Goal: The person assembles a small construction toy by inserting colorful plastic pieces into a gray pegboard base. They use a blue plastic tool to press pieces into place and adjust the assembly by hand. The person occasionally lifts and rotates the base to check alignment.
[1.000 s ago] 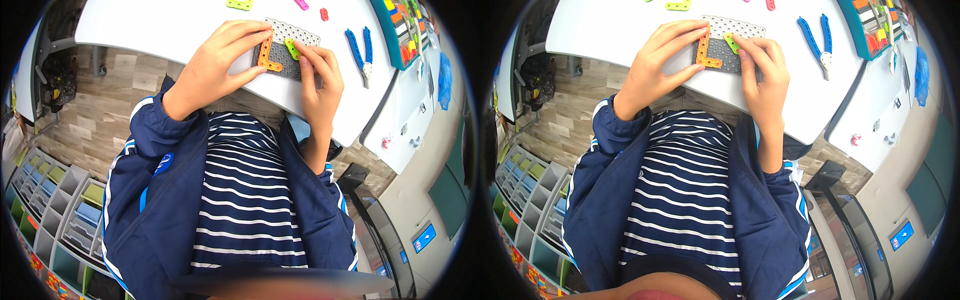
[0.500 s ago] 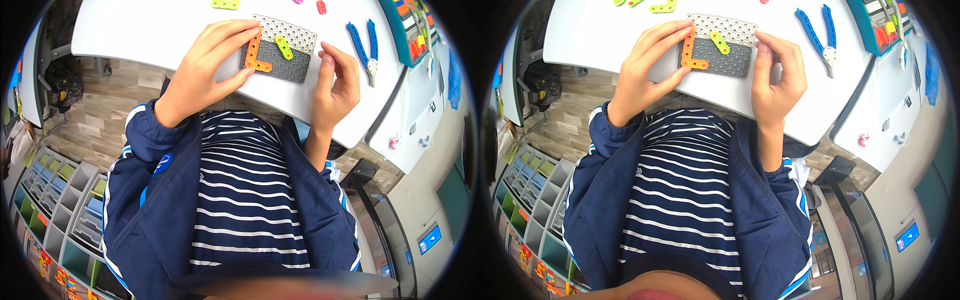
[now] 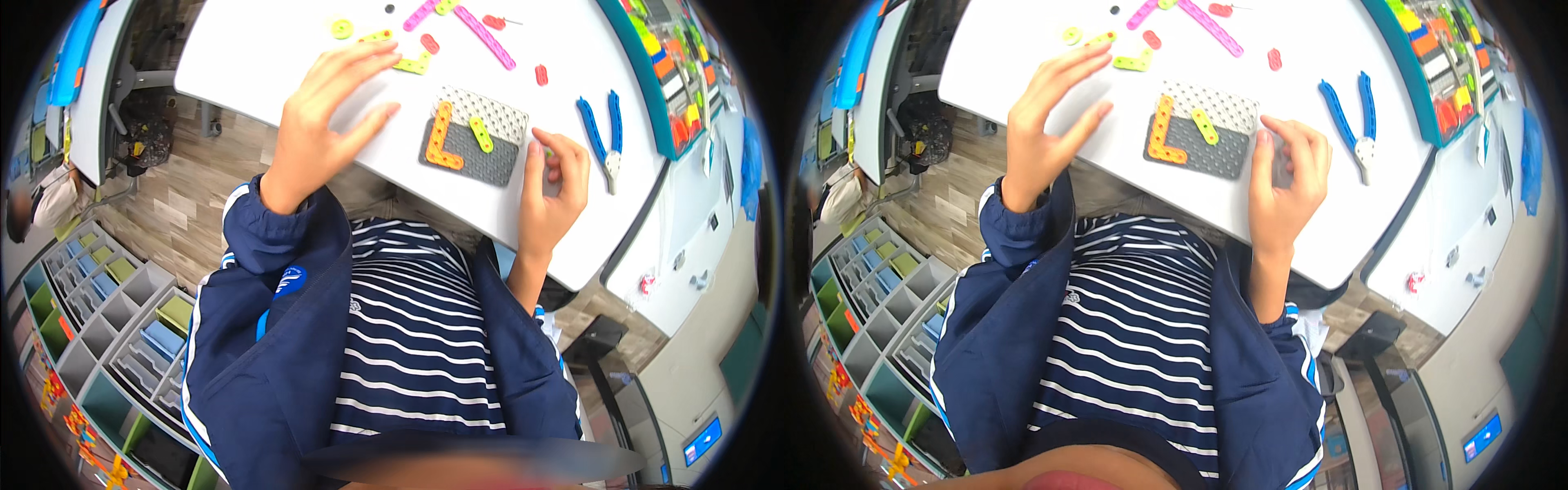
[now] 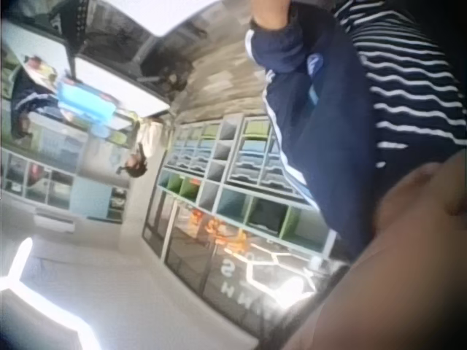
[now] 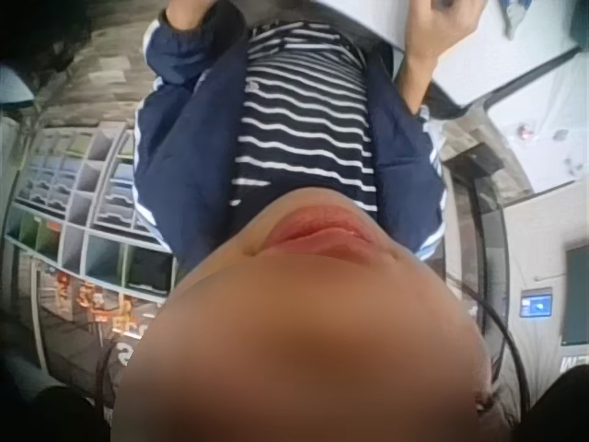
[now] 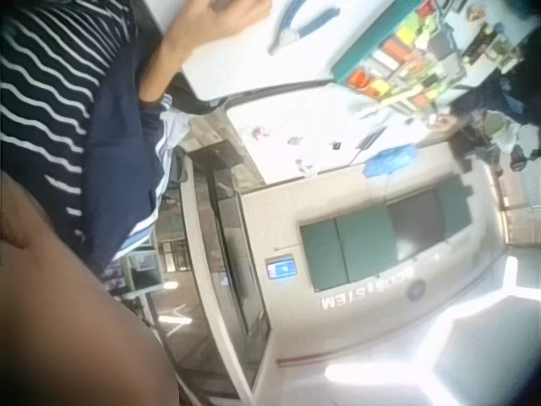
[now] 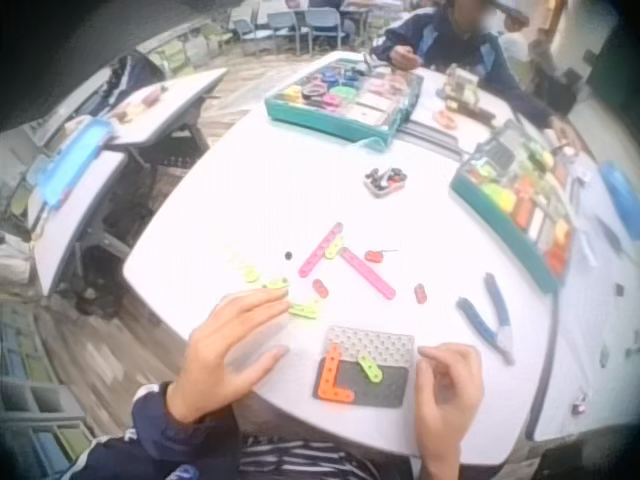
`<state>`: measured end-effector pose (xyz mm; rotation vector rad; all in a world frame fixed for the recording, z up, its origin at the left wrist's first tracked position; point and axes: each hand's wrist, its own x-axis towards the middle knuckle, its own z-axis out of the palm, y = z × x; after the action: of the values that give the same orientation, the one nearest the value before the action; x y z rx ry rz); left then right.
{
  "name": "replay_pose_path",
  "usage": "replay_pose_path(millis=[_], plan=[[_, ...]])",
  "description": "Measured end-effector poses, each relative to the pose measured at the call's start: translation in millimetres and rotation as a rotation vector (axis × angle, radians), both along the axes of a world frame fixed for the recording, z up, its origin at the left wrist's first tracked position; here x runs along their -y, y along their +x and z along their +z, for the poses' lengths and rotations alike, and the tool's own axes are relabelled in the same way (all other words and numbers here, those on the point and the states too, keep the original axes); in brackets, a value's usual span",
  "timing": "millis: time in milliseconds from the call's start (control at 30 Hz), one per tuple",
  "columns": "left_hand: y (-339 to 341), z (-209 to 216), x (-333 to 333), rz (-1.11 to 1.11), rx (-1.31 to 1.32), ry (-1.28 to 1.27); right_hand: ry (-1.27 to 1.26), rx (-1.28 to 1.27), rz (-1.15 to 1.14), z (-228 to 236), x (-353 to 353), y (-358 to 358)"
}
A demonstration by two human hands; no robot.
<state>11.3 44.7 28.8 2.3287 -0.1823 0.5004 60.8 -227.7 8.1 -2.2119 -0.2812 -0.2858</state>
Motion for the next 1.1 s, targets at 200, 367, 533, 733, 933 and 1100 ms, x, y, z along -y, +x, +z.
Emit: replay_pose_path(millis=[200, 367, 533, 733, 933, 1100], plan=[[22.6, -12.2, -15.9, 0.100, 0.062, 0.206, 0.000, -0.014, 0.014, 1.1, -3.5, -0.9], [26.6, -18.8, -14.7, 0.154, 0.075, 0.234, 0.009, -0.023, 0.030, 2.2, -3.2, -0.9], [28.1, -27.1, -25.1, 0.252, 0.046, 0.288, 0.050, -0.017, 0.042, 0.5, -3.9, -0.5], [27.1, -11.3, -17.9, 0.228, 0.187, 0.227, 0.135, 0.087, 0.034, -1.2, 1.5, 0.0], [-11.4, 13.5, 49.1, -0.210, -0.338, -0.591, 0.555, -0.160, 0.417, 15.4, 6.7, -20.0], [-11.4, 9.0, 72.6, -0.242, -0.423, -0.515, 0.631, -0.464, 0.426, 24.3, 14.4, -15.2]])
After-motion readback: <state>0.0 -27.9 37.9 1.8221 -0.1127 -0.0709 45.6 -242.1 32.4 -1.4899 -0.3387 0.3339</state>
